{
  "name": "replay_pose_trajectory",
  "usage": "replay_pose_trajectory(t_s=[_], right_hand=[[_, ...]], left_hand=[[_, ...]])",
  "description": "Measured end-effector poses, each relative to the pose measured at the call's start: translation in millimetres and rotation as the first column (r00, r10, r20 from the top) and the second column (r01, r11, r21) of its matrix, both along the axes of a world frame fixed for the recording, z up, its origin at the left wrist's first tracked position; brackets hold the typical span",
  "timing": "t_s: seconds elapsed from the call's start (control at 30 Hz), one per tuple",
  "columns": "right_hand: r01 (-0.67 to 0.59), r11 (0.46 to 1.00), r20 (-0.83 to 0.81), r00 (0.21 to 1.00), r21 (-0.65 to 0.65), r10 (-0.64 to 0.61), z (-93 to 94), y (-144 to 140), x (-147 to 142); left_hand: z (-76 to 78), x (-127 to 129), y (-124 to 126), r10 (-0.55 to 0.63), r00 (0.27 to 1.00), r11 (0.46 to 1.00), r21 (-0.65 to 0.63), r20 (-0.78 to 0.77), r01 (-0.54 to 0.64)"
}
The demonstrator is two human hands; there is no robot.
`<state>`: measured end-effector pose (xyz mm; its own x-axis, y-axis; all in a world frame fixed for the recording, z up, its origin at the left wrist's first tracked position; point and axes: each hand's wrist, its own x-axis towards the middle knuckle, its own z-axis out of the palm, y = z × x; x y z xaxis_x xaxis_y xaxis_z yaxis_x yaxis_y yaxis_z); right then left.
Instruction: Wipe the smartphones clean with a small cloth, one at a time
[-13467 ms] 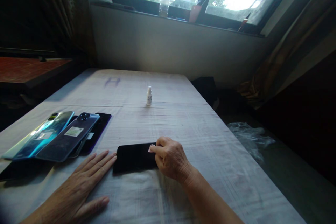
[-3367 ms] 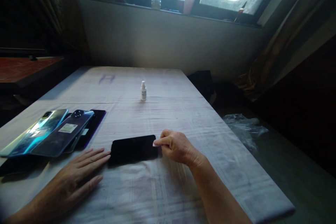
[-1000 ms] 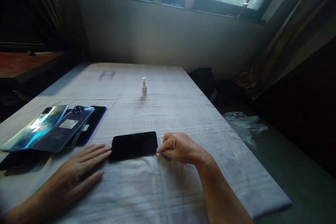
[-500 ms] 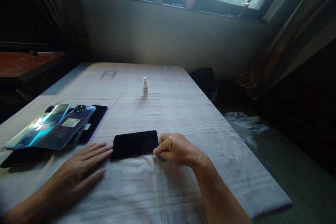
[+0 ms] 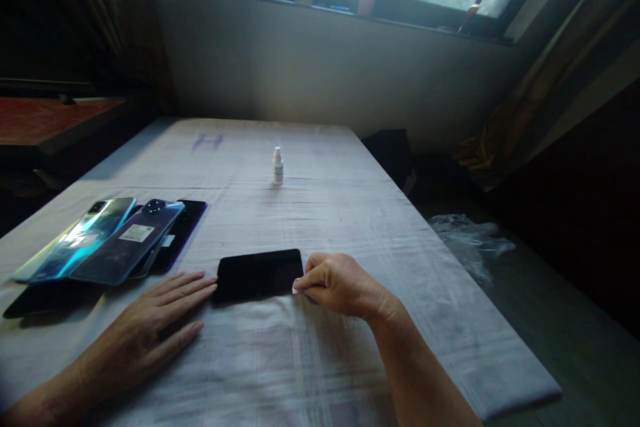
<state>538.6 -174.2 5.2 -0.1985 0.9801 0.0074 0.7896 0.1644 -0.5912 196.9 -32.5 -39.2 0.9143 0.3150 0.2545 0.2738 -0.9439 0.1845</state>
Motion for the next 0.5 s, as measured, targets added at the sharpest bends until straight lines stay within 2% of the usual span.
replay_pose_trajectory(t_s=[0.23, 0.5], right_hand=[[-0.040, 0.998, 0.084, 0.996, 0.052, 0.036, -0.7, 3, -16], [-0.012, 1.000, 0.114, 0.993, 0.020, 0.010, 1.0, 0, -6]], left_hand=[[-1.9, 0, 1, 0.004, 1.000, 1.000, -0.009, 0.018, -0.004], [-0.6, 0, -1, 0.016, 1.000, 0.998, -0.056, 0.013, -0.015]])
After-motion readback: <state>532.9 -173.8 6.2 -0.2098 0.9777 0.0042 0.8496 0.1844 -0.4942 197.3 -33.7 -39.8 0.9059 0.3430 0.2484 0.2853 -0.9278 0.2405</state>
